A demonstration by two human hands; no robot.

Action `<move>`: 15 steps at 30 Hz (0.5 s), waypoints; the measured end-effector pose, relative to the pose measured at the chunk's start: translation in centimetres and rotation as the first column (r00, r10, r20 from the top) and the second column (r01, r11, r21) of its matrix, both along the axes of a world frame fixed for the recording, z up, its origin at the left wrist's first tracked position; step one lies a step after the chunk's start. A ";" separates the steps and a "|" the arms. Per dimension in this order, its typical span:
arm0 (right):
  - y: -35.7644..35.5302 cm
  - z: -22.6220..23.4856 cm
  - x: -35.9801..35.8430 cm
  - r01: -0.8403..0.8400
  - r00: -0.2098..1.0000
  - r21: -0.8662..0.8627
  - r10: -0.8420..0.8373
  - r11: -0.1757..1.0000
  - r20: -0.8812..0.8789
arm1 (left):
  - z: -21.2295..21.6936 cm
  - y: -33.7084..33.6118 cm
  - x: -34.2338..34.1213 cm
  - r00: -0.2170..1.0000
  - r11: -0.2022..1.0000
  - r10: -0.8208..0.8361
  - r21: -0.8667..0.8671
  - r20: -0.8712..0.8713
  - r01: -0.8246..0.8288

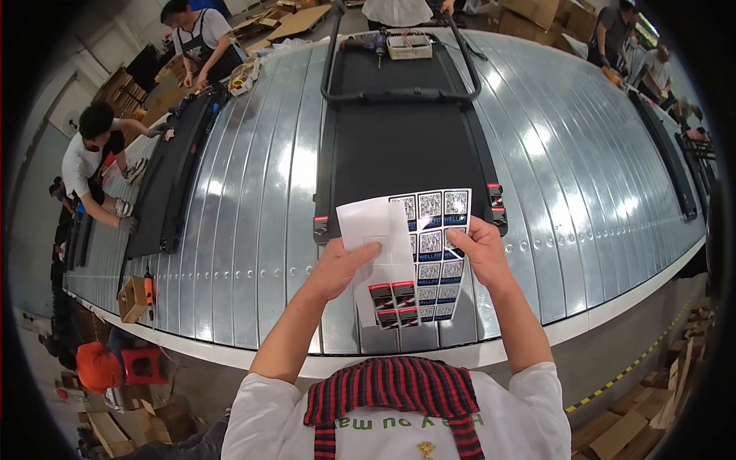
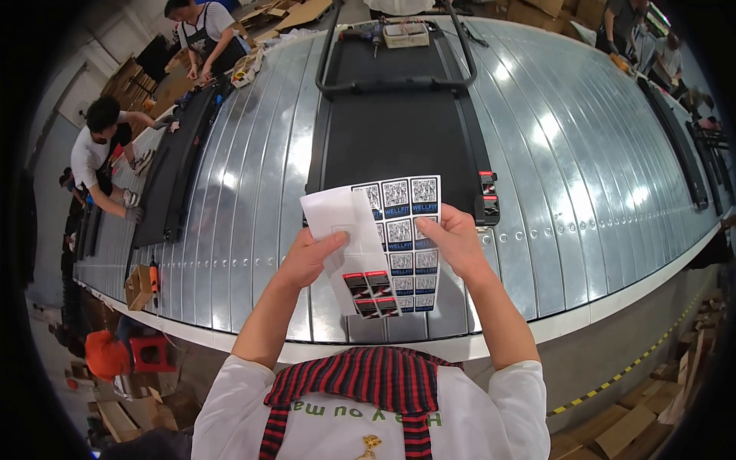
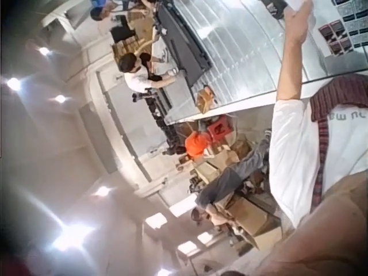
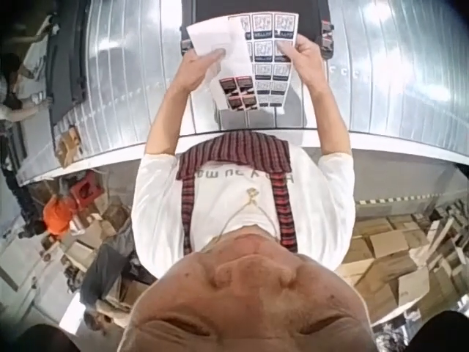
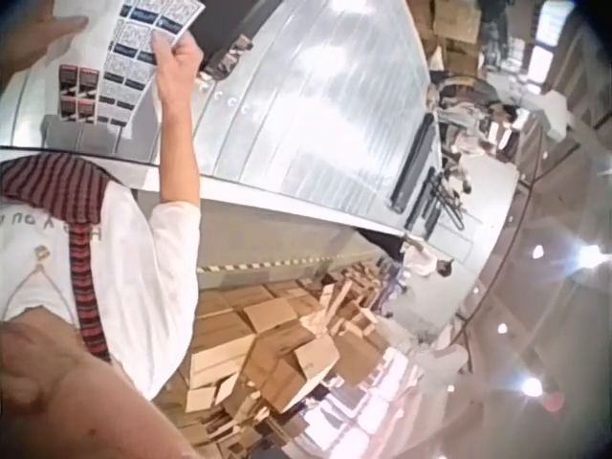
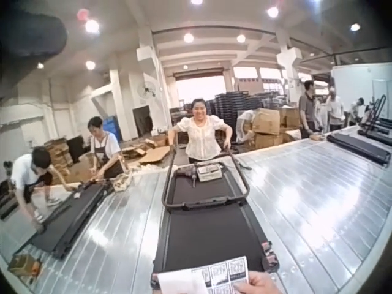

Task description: Applying warning and identification labels to treadmills on an assembly line.

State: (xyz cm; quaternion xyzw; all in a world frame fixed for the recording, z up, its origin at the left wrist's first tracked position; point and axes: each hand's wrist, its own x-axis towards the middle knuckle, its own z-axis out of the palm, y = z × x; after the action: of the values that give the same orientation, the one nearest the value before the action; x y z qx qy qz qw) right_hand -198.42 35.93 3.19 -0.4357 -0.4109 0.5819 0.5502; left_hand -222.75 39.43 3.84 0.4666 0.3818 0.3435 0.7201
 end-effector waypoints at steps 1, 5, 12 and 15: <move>-0.6 0.7 -1.0 0.004 1.000 0.013 -0.005 1.000 0.013 | 0.4 -0.3 -1.2 1.000 1.000 -0.005 0.013 0.013 0.004; -2.0 3.0 -5.0 0.080 0.975 0.091 -0.097 0.993 0.201 | 1.9 -1.7 -5.6 0.988 0.999 -0.037 0.026 0.149 0.034; -3.1 4.8 -15.3 0.059 0.769 0.381 -0.285 0.923 0.572 | 2.1 -4.5 -11.0 0.935 0.998 -0.055 0.053 0.350 0.039; -3.8 5.1 -20.3 -0.029 0.813 0.430 -0.229 0.903 0.536 | 2.4 -5.0 -13.5 0.935 0.997 -0.051 0.073 0.351 0.027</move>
State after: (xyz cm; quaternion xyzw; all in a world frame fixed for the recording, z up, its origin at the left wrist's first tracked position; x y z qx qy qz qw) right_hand -218.70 32.12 8.29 -0.4838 -0.6480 0.2909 0.5112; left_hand -236.25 34.40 6.19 0.4289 0.2256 0.4197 0.7675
